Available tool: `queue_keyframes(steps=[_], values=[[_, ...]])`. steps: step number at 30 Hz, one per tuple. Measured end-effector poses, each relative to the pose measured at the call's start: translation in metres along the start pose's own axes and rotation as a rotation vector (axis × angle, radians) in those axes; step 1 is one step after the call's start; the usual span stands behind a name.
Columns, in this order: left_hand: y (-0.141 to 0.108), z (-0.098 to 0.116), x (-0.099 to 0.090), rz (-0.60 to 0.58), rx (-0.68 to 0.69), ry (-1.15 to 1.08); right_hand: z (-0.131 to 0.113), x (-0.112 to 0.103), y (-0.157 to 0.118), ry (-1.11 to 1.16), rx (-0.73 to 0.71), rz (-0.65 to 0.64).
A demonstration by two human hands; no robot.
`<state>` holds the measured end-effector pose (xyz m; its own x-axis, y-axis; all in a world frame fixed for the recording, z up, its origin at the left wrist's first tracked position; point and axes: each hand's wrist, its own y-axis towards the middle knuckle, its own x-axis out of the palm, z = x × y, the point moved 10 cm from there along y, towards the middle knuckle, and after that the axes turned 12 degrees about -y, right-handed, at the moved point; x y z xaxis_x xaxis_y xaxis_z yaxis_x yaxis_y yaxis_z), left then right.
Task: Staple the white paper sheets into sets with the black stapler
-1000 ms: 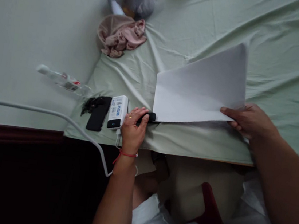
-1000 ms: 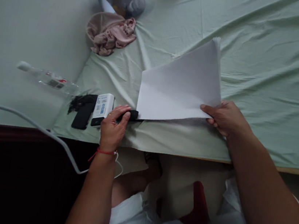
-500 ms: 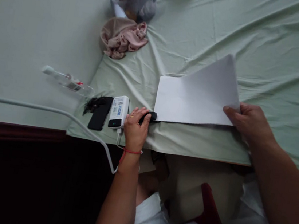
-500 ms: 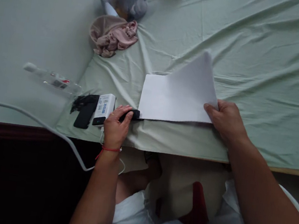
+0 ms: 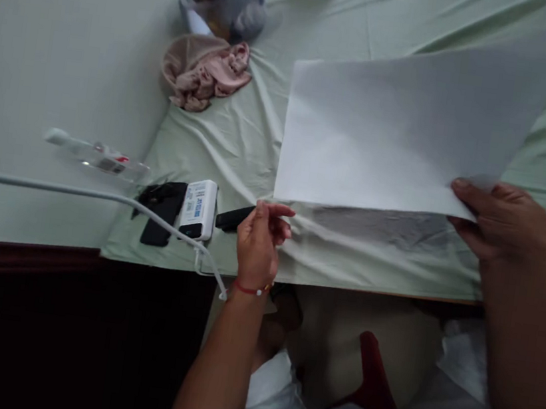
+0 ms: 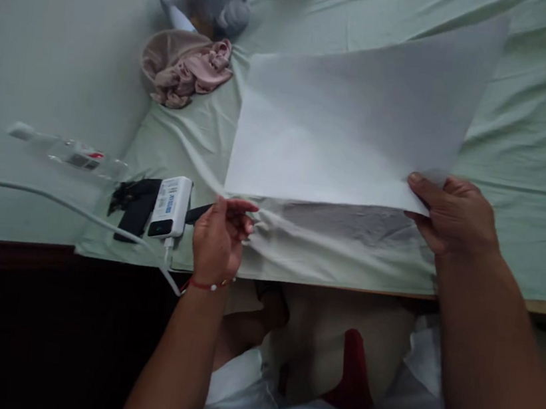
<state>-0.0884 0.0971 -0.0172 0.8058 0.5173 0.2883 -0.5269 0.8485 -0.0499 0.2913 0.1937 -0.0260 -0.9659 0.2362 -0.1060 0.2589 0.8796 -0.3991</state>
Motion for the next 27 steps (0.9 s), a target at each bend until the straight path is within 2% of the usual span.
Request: queue_keyframes(steps=[2, 4, 8, 13, 17, 27], values=[[0.003, -0.018, 0.010, -0.044, -0.157, -0.140, 0.003, -0.006, -0.002, -0.016, 0.040, -0.016], [0.005, -0.027, 0.020, -0.108, -0.238, -0.187, 0.010, -0.011, 0.000, -0.023, 0.064, -0.040], [0.001, -0.044, 0.034, -0.202, -0.307, -0.085, 0.023, -0.016, 0.011, -0.071, 0.024, -0.150], [-0.004, -0.060, 0.047, -0.187, -0.290, -0.011, 0.030, -0.023, 0.019, -0.209, -0.026, -0.253], [-0.005, -0.059, 0.059, -0.219, -0.244, -0.029, 0.023, -0.030, 0.019, -0.179, -0.028, -0.210], [0.003, -0.061, 0.066, -0.230, -0.221, -0.017, 0.006, -0.051, 0.019, 0.009, -0.112, -0.001]])
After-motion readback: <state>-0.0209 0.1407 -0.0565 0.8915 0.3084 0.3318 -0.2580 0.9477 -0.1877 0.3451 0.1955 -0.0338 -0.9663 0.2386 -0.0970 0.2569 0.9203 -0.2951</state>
